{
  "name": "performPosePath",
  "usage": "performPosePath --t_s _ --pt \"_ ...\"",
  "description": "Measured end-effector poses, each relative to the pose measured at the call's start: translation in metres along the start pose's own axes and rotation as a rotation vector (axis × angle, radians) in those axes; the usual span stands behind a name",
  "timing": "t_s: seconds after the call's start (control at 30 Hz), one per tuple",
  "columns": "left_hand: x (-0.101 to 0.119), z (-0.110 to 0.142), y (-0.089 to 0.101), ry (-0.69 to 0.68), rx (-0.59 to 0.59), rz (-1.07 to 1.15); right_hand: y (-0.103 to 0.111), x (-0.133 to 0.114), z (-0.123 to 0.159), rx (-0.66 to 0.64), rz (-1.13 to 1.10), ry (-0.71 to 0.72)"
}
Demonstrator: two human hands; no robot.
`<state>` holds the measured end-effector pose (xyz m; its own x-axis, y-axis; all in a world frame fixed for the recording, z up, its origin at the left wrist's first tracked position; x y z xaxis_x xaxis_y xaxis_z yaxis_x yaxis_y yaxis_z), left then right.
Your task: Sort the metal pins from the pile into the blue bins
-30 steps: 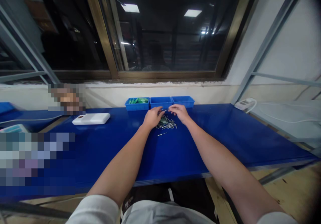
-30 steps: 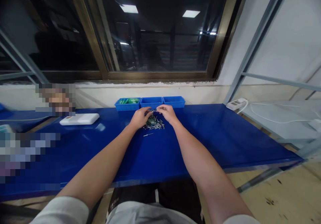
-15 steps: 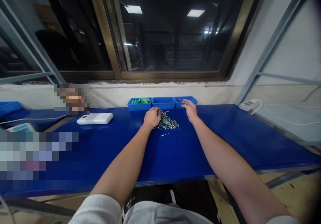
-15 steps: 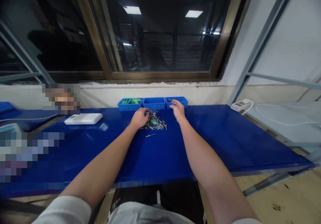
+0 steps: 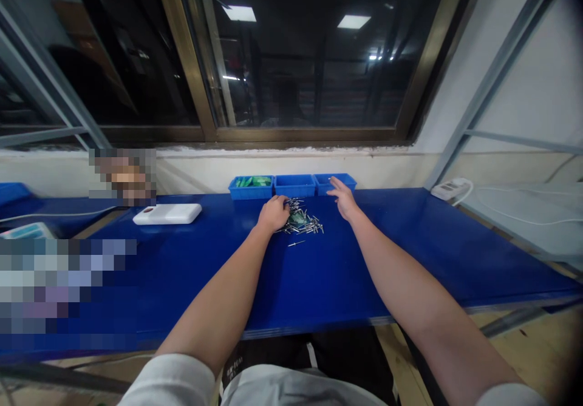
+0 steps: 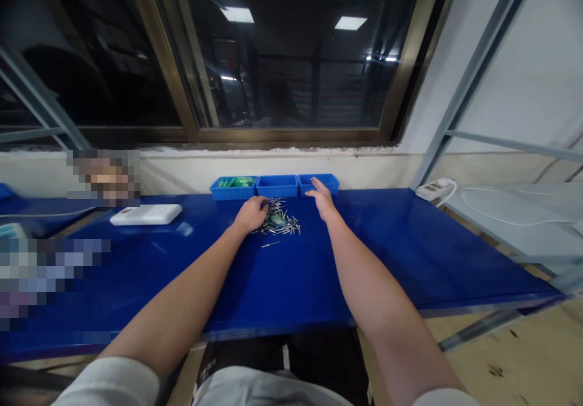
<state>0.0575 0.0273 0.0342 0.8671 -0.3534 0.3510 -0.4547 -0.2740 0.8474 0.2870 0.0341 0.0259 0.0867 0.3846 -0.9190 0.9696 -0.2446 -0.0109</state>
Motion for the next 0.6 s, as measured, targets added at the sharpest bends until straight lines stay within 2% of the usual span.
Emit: performPosePath --t_s 0.2,0.33,0.43,0.5,0.6 --pt "-0.003 -0.001 -0.005 0.011 -0.052 -0.009 -0.005 0.005 0.001 -0.037 0.047 -0.011" --pt "-0.007 -0.001 -0.013 0.013 -0.100 -0.031 -0.015 -0.007 0.009 -0.059 0.333 0.090" --pt "-0.006 -0.001 -0.020 -0.014 -0.144 -0.028 -0.040 -0.019 0.020 -0.239 0.569 0.228" --pt "-0.005 0.000 -0.023 -0.035 -0.157 -0.028 -0.057 -0.023 0.028 -0.364 0.616 0.279" --pt "-0.004 -0.001 -0.025 -0.034 -0.171 -0.044 -0.075 -0.029 0.038 -0.468 0.621 0.334"
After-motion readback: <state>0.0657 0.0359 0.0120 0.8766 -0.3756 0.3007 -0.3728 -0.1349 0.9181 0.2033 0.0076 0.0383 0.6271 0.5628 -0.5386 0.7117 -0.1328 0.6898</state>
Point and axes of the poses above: each hand's wrist, its own z-axis away from the middle knuckle, its own y-axis out of the back of the hand, x = y × z, the point moved 8 cm from there along -z, towards the middle knuckle, and after that the axes turned 6 degrees about y, right-handed, at the moved point
